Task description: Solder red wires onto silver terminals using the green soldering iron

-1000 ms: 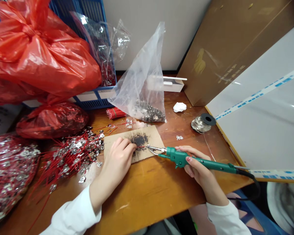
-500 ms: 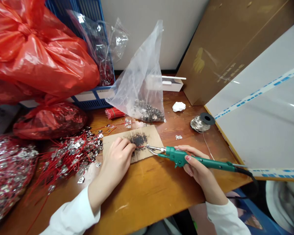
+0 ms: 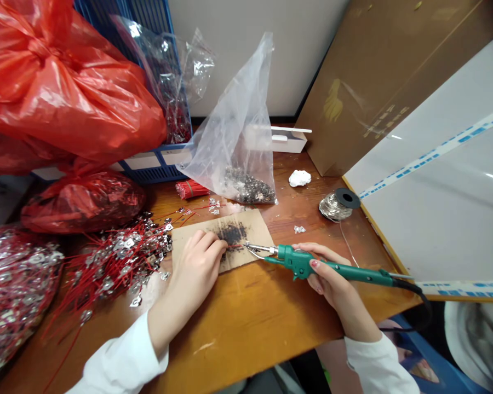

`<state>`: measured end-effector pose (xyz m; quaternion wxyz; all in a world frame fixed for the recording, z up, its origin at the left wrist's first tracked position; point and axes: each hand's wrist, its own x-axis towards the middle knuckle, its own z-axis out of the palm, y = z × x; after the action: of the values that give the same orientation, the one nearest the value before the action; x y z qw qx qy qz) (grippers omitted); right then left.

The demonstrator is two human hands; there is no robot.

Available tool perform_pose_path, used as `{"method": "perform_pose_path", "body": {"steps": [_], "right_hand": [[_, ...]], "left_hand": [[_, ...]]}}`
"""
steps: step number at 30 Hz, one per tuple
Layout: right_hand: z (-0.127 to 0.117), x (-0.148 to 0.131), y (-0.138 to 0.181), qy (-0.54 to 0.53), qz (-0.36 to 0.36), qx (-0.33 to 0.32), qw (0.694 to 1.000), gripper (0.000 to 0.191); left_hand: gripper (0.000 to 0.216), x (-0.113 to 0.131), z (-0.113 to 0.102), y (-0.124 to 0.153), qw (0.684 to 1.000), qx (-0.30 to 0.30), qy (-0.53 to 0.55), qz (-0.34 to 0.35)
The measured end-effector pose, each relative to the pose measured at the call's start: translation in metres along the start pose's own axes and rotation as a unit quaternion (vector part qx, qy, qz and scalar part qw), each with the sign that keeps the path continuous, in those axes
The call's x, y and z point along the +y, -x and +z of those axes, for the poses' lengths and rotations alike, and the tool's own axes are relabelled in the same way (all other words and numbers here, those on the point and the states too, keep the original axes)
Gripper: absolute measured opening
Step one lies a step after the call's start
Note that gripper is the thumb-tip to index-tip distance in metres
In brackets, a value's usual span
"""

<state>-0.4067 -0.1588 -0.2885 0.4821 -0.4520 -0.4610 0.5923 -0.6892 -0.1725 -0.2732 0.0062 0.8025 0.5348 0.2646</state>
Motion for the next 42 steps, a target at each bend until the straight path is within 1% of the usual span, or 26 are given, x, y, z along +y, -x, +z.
{"method": "perform_pose_path", "body": {"steps": [9, 16, 22, 35, 42], "right_hand": [[0.001, -0.0004, 0.0001, -0.002, -0.006, 0.0, 1.0, 0.023], [-0.0007, 0.0012, 0.0, 0.011, -0.002, 0.001, 1.0, 0.026], [-0.0006, 0.0015, 0.0, 0.01, -0.008, 0.001, 1.0, 0.025], [-0.0024, 0.0036, 0.0003, 0.004, -0.015, -0.009, 1.0, 0.023], [-0.0024, 0.0029, 0.0015, 0.008, -0.007, -0.005, 1.0, 0.024]], "left_hand": [[0.017, 0.0004, -0.0003, -0.0005, 1.0, -0.002, -0.009, 0.003], [0.017, 0.0007, -0.0001, -0.0007, 1.0, -0.002, -0.009, 0.007], [0.018, 0.0006, -0.0007, -0.0009, 1.0, -0.009, -0.007, 0.0], [0.018, -0.0002, 0.0012, -0.0001, 1.0, -0.003, -0.002, 0.004], [0.019, -0.0004, 0.0009, 0.0004, 1.0, -0.007, -0.008, 0.003]]}}
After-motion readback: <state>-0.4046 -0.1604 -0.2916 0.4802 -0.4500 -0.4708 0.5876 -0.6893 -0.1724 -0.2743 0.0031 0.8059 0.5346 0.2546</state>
